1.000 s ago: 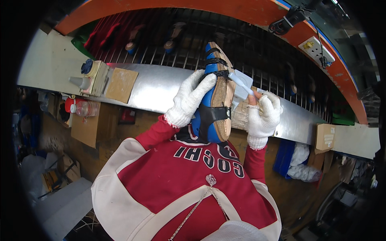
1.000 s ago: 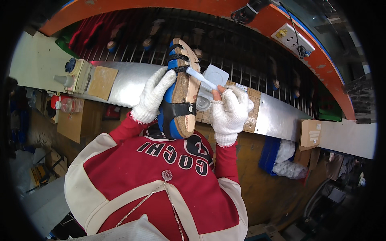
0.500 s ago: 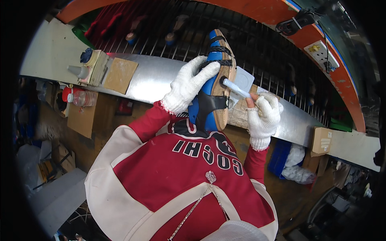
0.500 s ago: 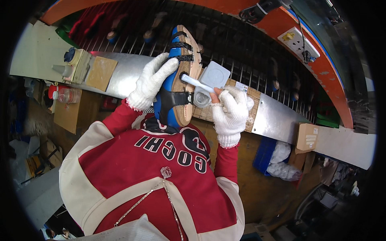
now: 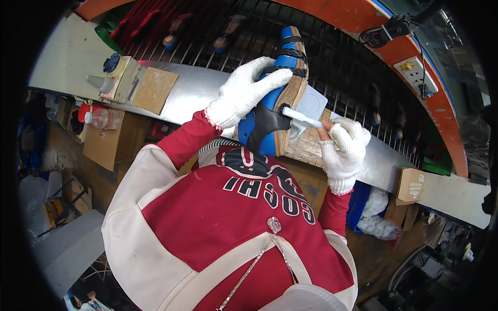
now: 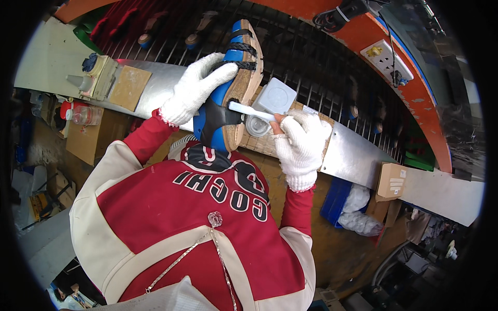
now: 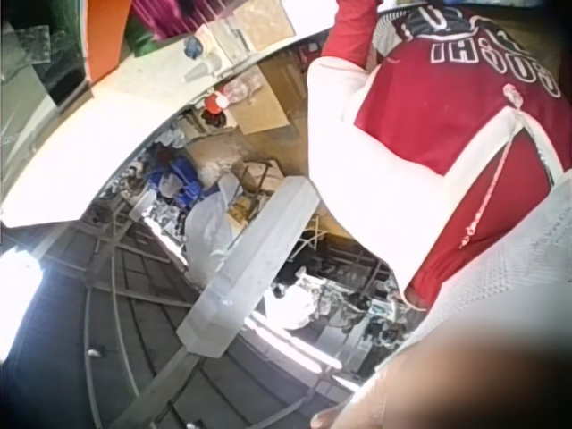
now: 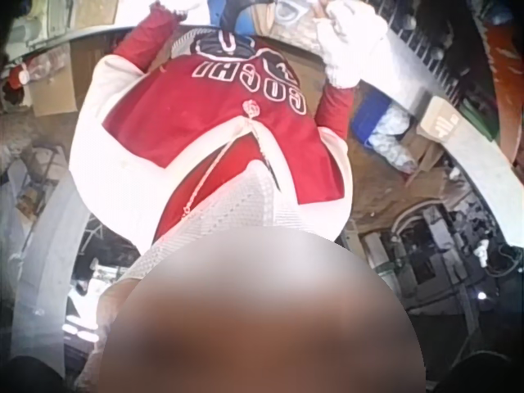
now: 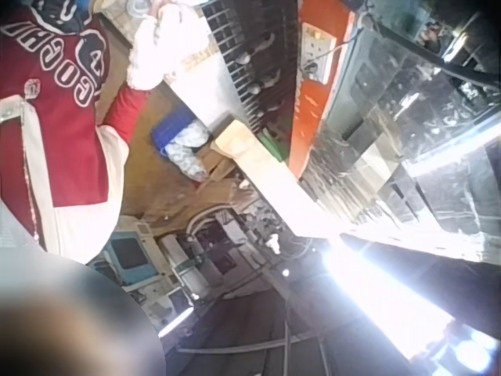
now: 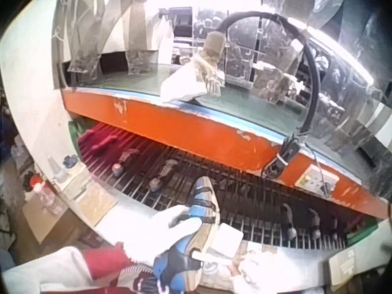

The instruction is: The person repeatedly applies glue to the sole of a blue and black sandal using a small brush. They dip the brush into a container of glue and spread it across the sole, rotating the sandal to cover different areas.

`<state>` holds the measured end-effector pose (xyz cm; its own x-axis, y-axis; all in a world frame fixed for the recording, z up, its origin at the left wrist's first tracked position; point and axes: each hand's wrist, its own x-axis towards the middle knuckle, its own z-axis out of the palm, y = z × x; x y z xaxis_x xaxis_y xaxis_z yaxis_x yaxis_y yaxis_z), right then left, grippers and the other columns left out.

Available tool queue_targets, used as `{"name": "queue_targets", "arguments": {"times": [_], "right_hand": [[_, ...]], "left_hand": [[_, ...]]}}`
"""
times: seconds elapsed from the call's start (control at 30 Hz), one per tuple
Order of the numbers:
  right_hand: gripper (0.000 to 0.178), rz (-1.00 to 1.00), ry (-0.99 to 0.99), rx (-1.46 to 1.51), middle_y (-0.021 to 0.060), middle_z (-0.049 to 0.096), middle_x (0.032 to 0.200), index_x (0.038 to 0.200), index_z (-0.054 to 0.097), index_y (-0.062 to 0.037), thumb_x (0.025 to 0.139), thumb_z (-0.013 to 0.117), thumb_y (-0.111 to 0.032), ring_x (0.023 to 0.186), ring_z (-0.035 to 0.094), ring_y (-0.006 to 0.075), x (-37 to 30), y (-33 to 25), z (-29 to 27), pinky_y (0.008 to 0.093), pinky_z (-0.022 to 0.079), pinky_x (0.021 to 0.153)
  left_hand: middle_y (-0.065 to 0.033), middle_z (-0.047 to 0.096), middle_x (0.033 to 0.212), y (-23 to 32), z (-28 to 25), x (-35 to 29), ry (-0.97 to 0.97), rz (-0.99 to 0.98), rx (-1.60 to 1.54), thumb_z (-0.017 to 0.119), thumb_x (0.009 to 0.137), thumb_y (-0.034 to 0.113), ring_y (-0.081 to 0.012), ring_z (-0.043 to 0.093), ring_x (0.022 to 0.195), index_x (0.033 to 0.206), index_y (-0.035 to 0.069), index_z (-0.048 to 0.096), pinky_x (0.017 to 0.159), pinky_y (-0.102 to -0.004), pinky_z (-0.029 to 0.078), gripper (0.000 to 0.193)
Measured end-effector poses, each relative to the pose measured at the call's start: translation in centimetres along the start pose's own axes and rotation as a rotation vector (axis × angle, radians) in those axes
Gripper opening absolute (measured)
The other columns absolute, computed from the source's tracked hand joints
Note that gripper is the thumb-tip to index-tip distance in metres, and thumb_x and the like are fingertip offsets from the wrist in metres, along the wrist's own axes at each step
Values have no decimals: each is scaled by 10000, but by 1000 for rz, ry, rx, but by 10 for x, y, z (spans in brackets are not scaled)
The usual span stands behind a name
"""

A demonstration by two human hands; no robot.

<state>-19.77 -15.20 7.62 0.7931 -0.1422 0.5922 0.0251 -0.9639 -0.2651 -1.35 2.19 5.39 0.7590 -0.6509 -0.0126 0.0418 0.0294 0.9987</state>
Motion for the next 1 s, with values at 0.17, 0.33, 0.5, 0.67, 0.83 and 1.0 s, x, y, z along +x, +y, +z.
{"name": "queue_targets", "arguments": {"times": [0.17, 0.33, 0.5, 0.67, 0.83, 1.0], "right_hand": [[192, 81, -77, 157, 25, 660, 855, 864, 749, -102, 703, 846, -139, 823, 593, 204, 8, 9, -6, 351, 397, 767], [202, 34, -40, 125, 25, 664, 859, 870, 759, -97, 692, 849, -127, 826, 596, 205, 5, 12, -6, 337, 406, 776], [213, -30, -63, 112, 22, 665, 848, 869, 760, -102, 680, 853, -135, 814, 590, 206, 0, 15, -10, 338, 402, 773], [197, 38, -98, 166, 14, 664, 849, 868, 758, -107, 694, 843, -144, 822, 587, 201, 0, 16, -14, 347, 397, 789], [176, 41, -117, 58, 8, 665, 870, 866, 753, -114, 717, 831, -166, 843, 593, 195, 2, 11, -16, 358, 390, 796], [181, 19, -46, 14, 7, 663, 870, 866, 752, -119, 712, 832, -168, 848, 592, 198, 1, 8, -15, 355, 389, 791]], "left_hand": [[-176, 651, 1203, 8, -1, 5, -17, 47, 113, 721, 879, 492, -206, 628, 1110, 1329, -63, 555, 979, -309, 492, 734], [-166, 663, 1167, 15, 2, 6, -40, 32, 13, 705, 886, 506, -195, 637, 1066, 1300, -60, 579, 957, -301, 494, 712], [-117, 651, 1194, 15, 2, 4, -64, -12, -17, 692, 933, 389, -154, 609, 1079, 1311, -37, 570, 960, -292, 481, 582], [-169, 663, 1172, 10, 6, 2, -62, 35, 47, 703, 887, 506, -203, 639, 1071, 1312, -51, 573, 948, -305, 502, 713], [-177, 664, 1178, 5, 8, 1, -42, 46, 158, 707, 881, 511, -214, 645, 1077, 1315, -44, 573, 951, -316, 508, 718], [-183, 664, 1180, 4, 8, 0, -34, 56, 151, 710, 873, 519, -222, 650, 1079, 1322, -37, 571, 959, -325, 508, 728]]}}
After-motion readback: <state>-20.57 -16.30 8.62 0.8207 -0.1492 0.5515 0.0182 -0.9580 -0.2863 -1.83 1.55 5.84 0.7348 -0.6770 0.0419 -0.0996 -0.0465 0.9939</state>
